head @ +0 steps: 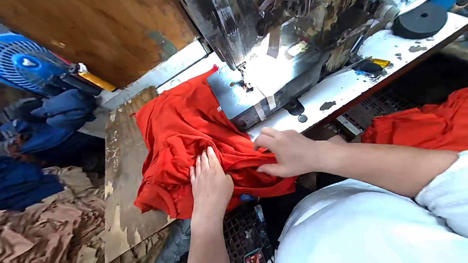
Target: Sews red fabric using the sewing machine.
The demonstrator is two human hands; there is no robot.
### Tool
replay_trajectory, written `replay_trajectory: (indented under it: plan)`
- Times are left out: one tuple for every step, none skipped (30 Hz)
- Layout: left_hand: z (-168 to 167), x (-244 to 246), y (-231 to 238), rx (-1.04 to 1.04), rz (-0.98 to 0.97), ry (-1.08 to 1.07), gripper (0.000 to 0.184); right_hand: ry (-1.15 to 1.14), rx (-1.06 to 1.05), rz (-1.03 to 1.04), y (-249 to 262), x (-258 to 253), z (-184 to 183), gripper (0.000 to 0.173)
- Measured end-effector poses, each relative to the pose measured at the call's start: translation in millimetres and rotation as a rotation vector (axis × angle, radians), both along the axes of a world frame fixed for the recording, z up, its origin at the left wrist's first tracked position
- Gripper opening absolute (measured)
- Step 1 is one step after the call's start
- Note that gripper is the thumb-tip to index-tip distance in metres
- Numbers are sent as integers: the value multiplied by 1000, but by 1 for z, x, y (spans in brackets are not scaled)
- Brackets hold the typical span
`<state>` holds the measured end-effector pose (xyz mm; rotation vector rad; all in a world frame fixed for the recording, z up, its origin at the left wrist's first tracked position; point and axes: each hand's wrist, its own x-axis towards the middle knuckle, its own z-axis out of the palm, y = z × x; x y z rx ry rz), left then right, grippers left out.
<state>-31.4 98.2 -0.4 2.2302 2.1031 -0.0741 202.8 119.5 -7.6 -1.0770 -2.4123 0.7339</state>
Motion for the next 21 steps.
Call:
replay_trajectory:
  plan:
    - [4, 3, 0, 10, 11, -30, 74, 73, 149, 46, 3, -16, 0, 35]
    - [7, 4, -2, 31, 15, -65, 72, 92, 241, 102, 8, -32, -1, 31]
    - [10, 6, -5, 59, 16, -100, 71, 79, 290, 148, 12, -45, -4, 28]
    - [18, 10, -9, 53, 33, -133, 71, 81, 337, 182, 16, -55, -9, 25]
    - [29, 16, -14, 25, 55, -173, 72, 122, 413, 202, 22, -62, -15, 18]
    - [32, 16, -19, 45, 52, -209, 75, 178, 480, 215, 26, -65, -17, 13]
    - [26, 12, -25, 116, 30, -223, 80, 230, 521, 227, 29, -64, -16, 9]
    - [13, 5, -31, 220, -3, -214, 84, 275, 553, 238, 31, -60, -13, 8]
    - [-6, -4, -37, 365, -53, -186, 86, 312, 581, 247, 33, -55, -10, 8]
    - [-23, -9, -43, 486, -102, -166, 83, 337, 603, 255, 36, -49, -8, 10]
    - [-35, -12, -48, 587, -141, -168, 73, 352, 620, 257, 39, -45, -7, 11]
    - [-43, -12, -52, 675, -167, -191, 61, 359, 622, 259, 41, -41, -7, 12]
    - [-49, -11, -55, 751, -194, -243, 49, 368, 612, 272, 40, -38, -8, 13]
    - [-52, -11, -54, 806, -217, -296, 41, 385, 608, 298, 36, -38, -9, 11]
    - [-53, -11, -51, 837, -229, -339, 36, 412, 612, 337, 30, -41, -11, 8]
    - [-53, -10, -47, 851, -227, -373, 32, 428, 618, 375, 23, -46, -14, 7]
    - [-51, -10, -44, 853, -219, -395, 29, 426, 623, 394, 18, -52, -20, 9]
    - [-47, -8, -41, 856, -215, -417, 27, 406, 633, 377, 16, -59, -27, 10]
    - [-43, -6, -38, 862, -216, -428, 25, 382, 657, 333, 19, -66, -34, 10]
    - [-40, -5, -35, 872, -221, -430, 23, 365, 688, 283, 25, -72, -41, 9]
    - [-38, -4, -34, 874, -226, -430, 22, 365, 725, 245, 32, -75, -45, 7]
